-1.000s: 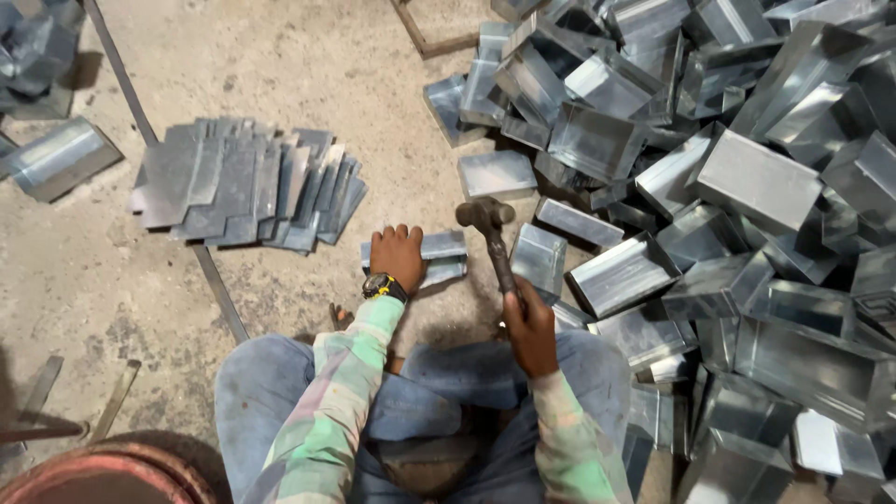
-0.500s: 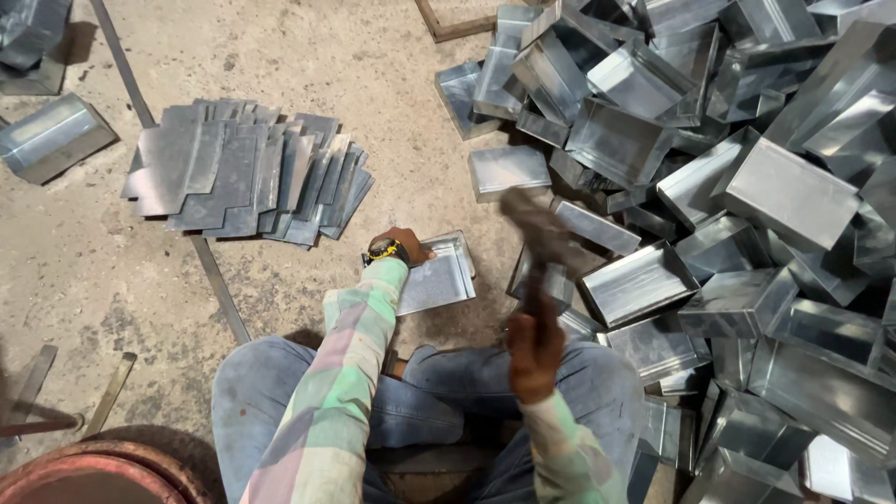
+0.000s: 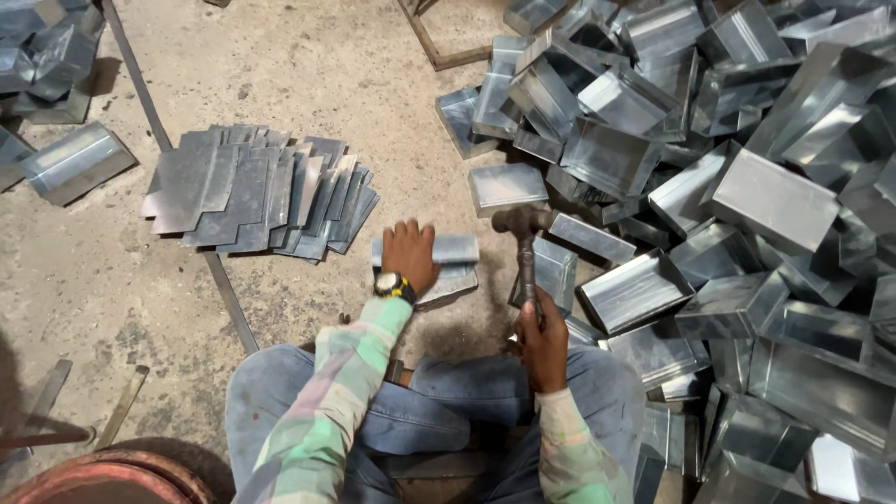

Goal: The person sits on the floor and uses a hammer to fold the edges of rectangular metal sheets to form small trays, handling each piece one by one and placing finished trays into a large pile.

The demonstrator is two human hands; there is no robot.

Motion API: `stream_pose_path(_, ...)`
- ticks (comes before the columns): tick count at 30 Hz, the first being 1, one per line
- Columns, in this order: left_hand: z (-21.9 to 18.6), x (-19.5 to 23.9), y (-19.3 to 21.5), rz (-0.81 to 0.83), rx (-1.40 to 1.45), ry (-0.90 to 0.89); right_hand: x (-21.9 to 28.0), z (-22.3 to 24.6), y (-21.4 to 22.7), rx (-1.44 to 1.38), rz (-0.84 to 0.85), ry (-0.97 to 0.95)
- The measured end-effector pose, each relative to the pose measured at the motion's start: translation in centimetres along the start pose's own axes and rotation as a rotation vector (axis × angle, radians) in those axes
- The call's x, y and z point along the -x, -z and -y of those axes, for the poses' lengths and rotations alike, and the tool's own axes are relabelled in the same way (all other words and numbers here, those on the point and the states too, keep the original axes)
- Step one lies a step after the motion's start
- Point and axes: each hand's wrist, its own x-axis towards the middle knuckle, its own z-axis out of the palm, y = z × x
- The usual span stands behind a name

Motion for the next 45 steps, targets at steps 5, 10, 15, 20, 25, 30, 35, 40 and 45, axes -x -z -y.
stream_pose_path(5,-0.9,1.6,0.9,0.049,0.043,0.056,1.5,1.8,0.3,-0.287,0.147,0.168)
stream_pose_path(10,-0.9,1.9,1.0,0.068,0.023,0.062,0.2,-4.3,-0.8,0.018,0.147,0.173)
stream_pose_path(15,-1.1,1.5,1.2,0.026,0.018,0.059,-1.0,-5.0,0.1,0.413,0.066,0.175)
stream_pose_path(20,-0.2,2.9,0.6,-0.092,-0.063,0.153,2.9,1.6,0.7,-0.132,0.091,0.275)
stream_pose_path(25,7.1,7.3,-8.6,-0.352,0.355,0.565,3.7,3.8,0.1,-0.383,0.131,0.521)
stream_pose_path(30,6.2,7.9,-15.8,-0.281,0.349,0.437,0.0,-3.3,-1.9,-0.136,0.141,0.514)
stream_pose_path(35,3.2,8.3,-14.8,-0.160,0.240,0.470,-0.7,-6.9,-3.0,0.620,-0.016,0.533)
stream_pose_path(40,1.2,9.8,-11.6,-0.052,0.317,0.463,2.1,-0.1,-4.3,-0.066,0.089,0.328)
stream_pose_path(45,1.1,9.0,-10.3,-0.053,0.305,0.463,1.4,-3.3,-7.0,0.035,0.038,0.494)
